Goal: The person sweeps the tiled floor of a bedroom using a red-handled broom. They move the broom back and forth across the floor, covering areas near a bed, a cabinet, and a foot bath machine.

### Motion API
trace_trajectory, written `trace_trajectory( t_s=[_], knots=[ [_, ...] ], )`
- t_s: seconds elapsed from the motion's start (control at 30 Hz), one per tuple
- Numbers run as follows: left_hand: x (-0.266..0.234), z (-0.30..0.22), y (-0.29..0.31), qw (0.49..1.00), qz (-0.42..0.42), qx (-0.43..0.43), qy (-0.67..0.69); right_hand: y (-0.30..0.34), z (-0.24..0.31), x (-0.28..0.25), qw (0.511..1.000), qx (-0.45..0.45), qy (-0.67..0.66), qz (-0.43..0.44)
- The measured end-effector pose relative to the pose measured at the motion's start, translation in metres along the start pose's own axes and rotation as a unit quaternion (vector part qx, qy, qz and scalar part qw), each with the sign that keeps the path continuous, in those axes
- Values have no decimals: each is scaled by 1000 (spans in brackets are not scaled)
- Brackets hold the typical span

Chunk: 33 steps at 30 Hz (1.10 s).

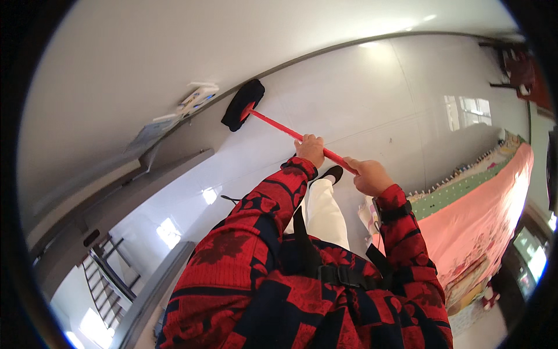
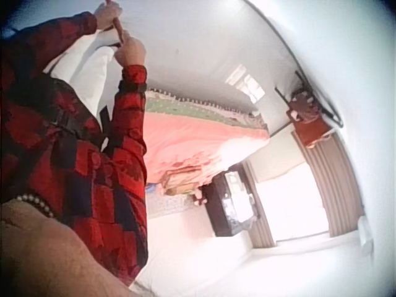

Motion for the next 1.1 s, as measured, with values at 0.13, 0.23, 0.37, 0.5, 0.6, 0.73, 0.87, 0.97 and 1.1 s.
trace_trajectory(
  t_s=[0.13, 0.23, 0.37, 0.5, 0.6, 0.73, 0.87, 0.97, 1.1],
  knots=[
    [16, -59, -20, 996, 16, 74, -37, 29, -44, -26, 997, 64, -33, -36],
    [33, -107, -28, 991, 4, 123, -58, 56, -77, -48, 992, 119, -33, -40],
    [64, -164, -31, 977, 17, 206, -60, 102, -118, -60, 981, 171, -55, -70],
    [106, -217, -8, 952, 49, 295, -73, 171, -151, -48, 967, 197, -83, -142],
    [130, -251, 27, 924, 116, 358, -73, 232, -159, -43, 948, 266, -121, -130],
    [152, -284, 100, 883, 254, 388, -70, 325, -139, -37, 920, 350, -138, -110],
    [159, -295, 148, 820, 329, 465, -55, 398, -101, -41, 909, 373, -120, -139],
    [158, -308, 171, 733, 396, 546, -92, 434, -80, -45, 898, 387, -129, -163],
    [153, -319, 171, 724, 371, 570, -110, 449, -78, -35, 859, 432, -201, -186]
  ],
)
Point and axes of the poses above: each hand's wrist, its own y-axis away from the middle knuckle, its own x-axis out of the palm, z = x × y, the point moved 2 cm from there along -y, towards the middle knuckle, and after that the axes turned 14 degrees about -z, right-handed, at the moved point
